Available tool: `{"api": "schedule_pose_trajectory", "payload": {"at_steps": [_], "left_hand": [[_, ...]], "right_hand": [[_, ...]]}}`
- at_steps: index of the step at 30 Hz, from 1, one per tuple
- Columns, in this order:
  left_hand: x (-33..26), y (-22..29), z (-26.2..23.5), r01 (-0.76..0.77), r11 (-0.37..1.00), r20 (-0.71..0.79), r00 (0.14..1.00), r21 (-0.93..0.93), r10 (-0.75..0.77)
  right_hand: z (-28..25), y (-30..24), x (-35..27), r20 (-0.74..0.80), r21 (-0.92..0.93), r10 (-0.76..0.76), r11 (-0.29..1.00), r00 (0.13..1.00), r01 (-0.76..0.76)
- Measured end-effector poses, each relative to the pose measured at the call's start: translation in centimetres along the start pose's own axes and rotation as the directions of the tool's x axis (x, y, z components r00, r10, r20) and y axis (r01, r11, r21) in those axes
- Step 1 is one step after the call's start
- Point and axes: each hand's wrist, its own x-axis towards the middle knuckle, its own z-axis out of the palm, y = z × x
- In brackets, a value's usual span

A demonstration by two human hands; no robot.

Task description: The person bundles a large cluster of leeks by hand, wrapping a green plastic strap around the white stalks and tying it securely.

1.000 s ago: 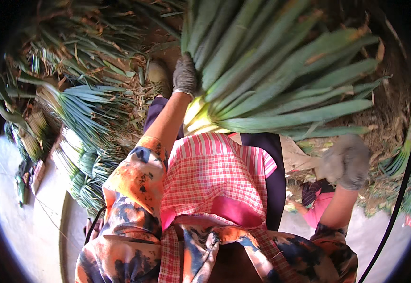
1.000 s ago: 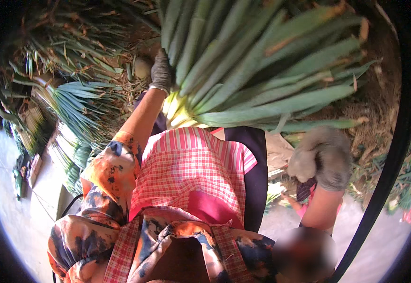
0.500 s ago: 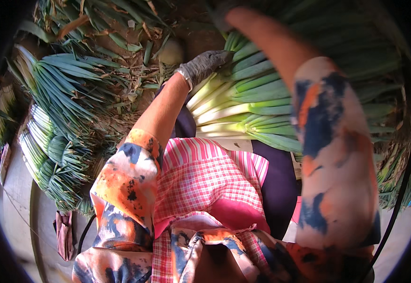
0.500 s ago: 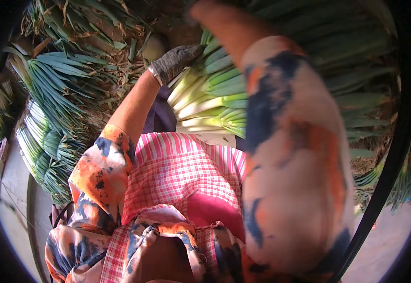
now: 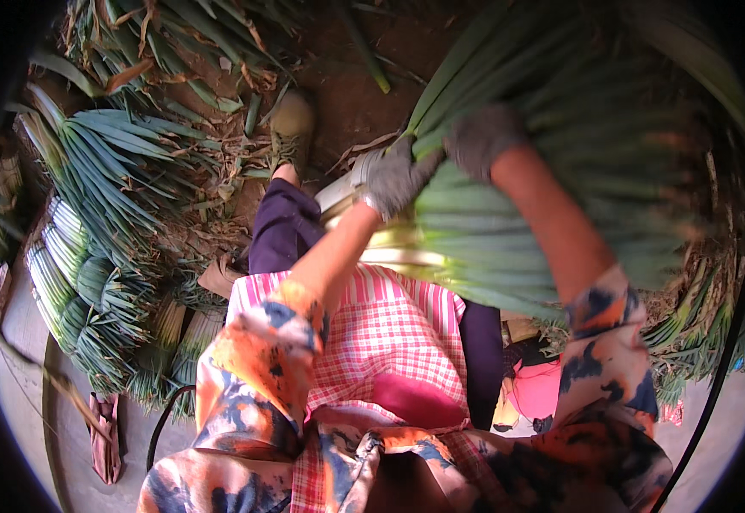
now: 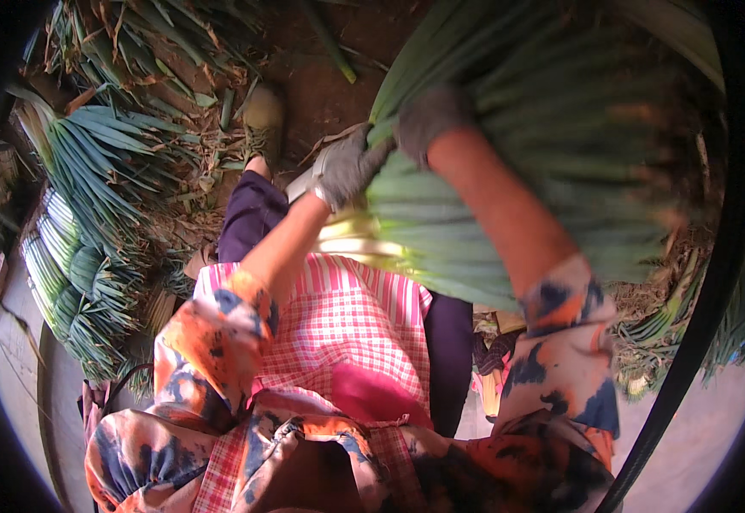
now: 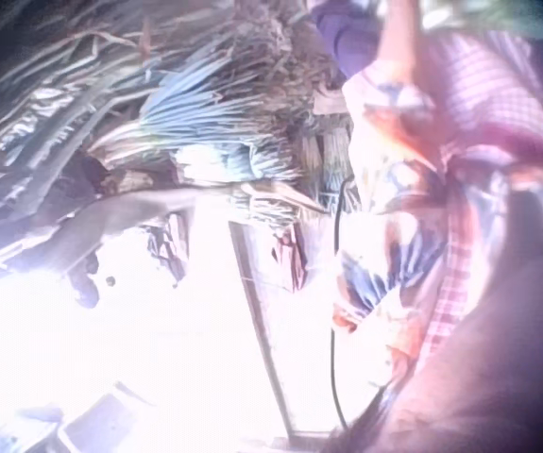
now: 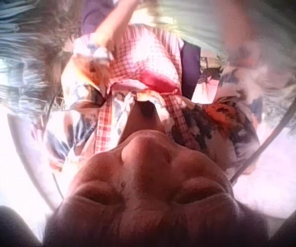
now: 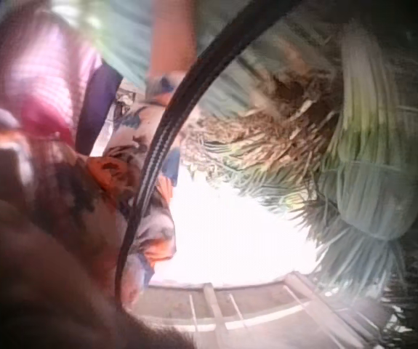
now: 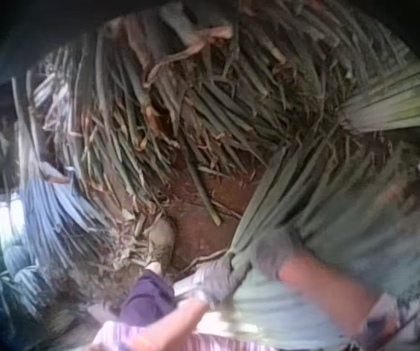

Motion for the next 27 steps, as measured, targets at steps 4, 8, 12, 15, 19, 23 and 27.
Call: {"api": "schedule_pose_trajectory", "payload": {"at_steps": [4, 8, 12, 15, 19, 23, 27], "left_hand": [[-1.8, -1.9, 7.5, -0.042, 0.999, -0.381, 0.924, -0.003, 0.037], [0.8, -0.8, 9.3, 0.046, 0.994, -0.422, 0.907, 0.098, 0.0], [1.2, 0.1, 7.8, 0.207, 0.962, -0.377, 0.917, 0.178, -0.128], [2.7, -1.1, 8.8, 0.375, 0.878, -0.256, 0.917, 0.299, -0.305], [0.2, -1.8, 9.0, -0.065, 0.983, -0.243, 0.964, 0.173, 0.106], [0.4, -0.9, 9.4, 0.022, 0.995, -0.636, 0.77, 0.102, 0.049], [0.4, -1.3, 9.0, 0.004, 0.996, -0.568, 0.821, -0.089, -0.054]], "right_hand": [[3.9, -1.9, -4.7, -0.246, 0.193, 0.246, 0.96, 0.937, -0.201], [8.0, 1.5, -3.7, -0.54, 0.226, 0.214, 0.968, 0.814, -0.105], [3.3, -1.7, -2.4, -0.753, 0.094, 0.066, 0.996, 0.654, 0.007], [0.9, -8.3, 3.0, -0.679, 0.196, -0.03, 0.956, 0.734, 0.22], [-0.1, -7.4, 11.5, -0.262, 0.129, -0.103, 0.982, 0.959, 0.141], [-0.9, 0.9, 12.0, 0.042, -0.002, 0.083, 0.997, 0.996, -0.083], [4.9, 7.5, 10.0, -0.112, 0.028, 0.057, 0.998, 0.992, -0.054]]}}
